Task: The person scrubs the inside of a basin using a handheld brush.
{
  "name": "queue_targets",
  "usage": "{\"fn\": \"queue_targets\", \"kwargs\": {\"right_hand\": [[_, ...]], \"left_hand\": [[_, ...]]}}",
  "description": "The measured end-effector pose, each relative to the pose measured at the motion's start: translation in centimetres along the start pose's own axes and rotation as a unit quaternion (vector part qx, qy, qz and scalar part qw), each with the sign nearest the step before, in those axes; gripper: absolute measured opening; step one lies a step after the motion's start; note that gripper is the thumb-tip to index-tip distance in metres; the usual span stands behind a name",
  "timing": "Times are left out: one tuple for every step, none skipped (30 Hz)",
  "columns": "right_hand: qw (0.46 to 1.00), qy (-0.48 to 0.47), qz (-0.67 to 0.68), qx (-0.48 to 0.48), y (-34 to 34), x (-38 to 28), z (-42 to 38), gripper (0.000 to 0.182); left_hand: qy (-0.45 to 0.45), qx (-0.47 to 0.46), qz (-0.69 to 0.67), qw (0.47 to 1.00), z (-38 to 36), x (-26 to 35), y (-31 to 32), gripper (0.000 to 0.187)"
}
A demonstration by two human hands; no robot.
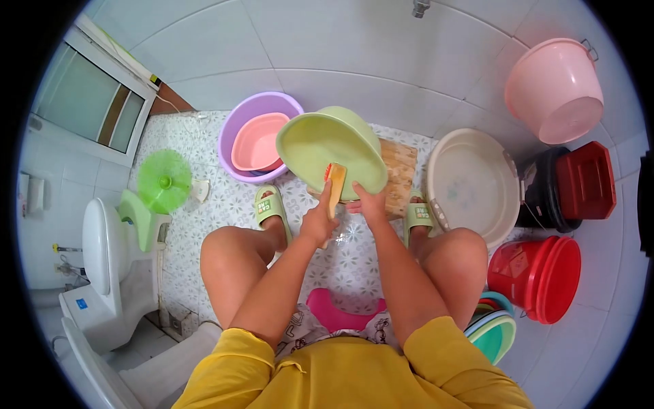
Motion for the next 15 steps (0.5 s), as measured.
{"fn": "queue_targets", "kwargs": {"right_hand": [[0.999, 0.023, 0.045, -0.007, -0.2, 0.6, 0.3, 0.032], [0.995, 0.045, 0.091, -0.015, -0.2, 1.1, 0.7, 0.034], [0.995, 0.046, 0.09, -0.016, -0.1, 1.3, 0.9, 0.034], [0.994, 0.015, 0.111, -0.01, -0.1, 1.4, 1.1, 0.036], [0.991, -0.016, 0.131, -0.003, -0.2, 1.6, 1.3, 0.038], [0.991, -0.016, 0.13, -0.003, -0.3, 1.6, 1.5, 0.038], [0.988, -0.027, 0.153, 0.014, -0.6, 1.7, 1.6, 0.037], [0.983, -0.039, 0.176, 0.031, -1.0, 1.7, 1.8, 0.036], [0.983, -0.039, 0.174, 0.032, -1.3, 1.5, 1.6, 0.036], [0.989, -0.03, 0.141, 0.042, -1.6, 1.3, 1.5, 0.036], [0.993, -0.021, 0.108, 0.051, -1.8, 1.1, 1.4, 0.036], [0.993, -0.022, 0.106, 0.052, -2.1, 1.2, 1.4, 0.036], [0.993, -0.012, 0.111, 0.049, -2.3, 1.4, 1.4, 0.037], [0.992, -0.002, 0.116, 0.046, -2.5, 1.5, 1.6, 0.038], [0.992, -0.003, 0.114, 0.045, -2.6, 1.3, 1.6, 0.038]], "left_hand": [[0.013, 0.002, -0.013, 1.0, -0.1, 0.1, 0.0, 0.089], [0.012, 0.003, -0.014, 1.0, 0.1, 0.0, 0.2, 0.089], [0.043, -0.009, -0.001, 0.999, 0.3, 0.0, 0.4, 0.088], [0.075, -0.023, 0.013, 0.997, 0.5, 0.1, 0.6, 0.088], [0.075, -0.022, 0.012, 0.997, 0.5, 0.1, 0.8, 0.088], [0.078, -0.025, 0.027, 0.996, 0.1, 0.6, 0.8, 0.087], [0.082, -0.027, 0.042, 0.995, -0.1, 0.9, 0.8, 0.087], [0.084, -0.028, 0.041, 0.995, 0.4, 0.4, 1.1, 0.087], [0.109, -0.007, 0.066, 0.992, 0.7, 0.1, 1.4, 0.087], [0.134, 0.016, 0.091, 0.987, 1.0, -0.3, 1.5, 0.087], [0.136, 0.015, 0.089, 0.987, 1.3, -0.8, 1.6, 0.087], [0.101, 0.004, 0.111, 0.989, 1.1, -0.8, 1.2, 0.088], [0.066, -0.008, 0.133, 0.989, 1.1, -0.8, 0.8, 0.089], [0.067, -0.006, 0.131, 0.989, 1.2, -0.8, 0.4, 0.089], [0.03, 0.027, 0.186, 0.982, 1.4, -0.8, -0.1, 0.089]]}}
Point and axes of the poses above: each hand's wrist, its own z-axis towards the middle knuckle, its own y-axis out of the palm, x = y × z, the point moved 1 cm from there along z, towards the middle knuckle, and after that the axes turned 13 degrees about -x, right-handed, at the moved point
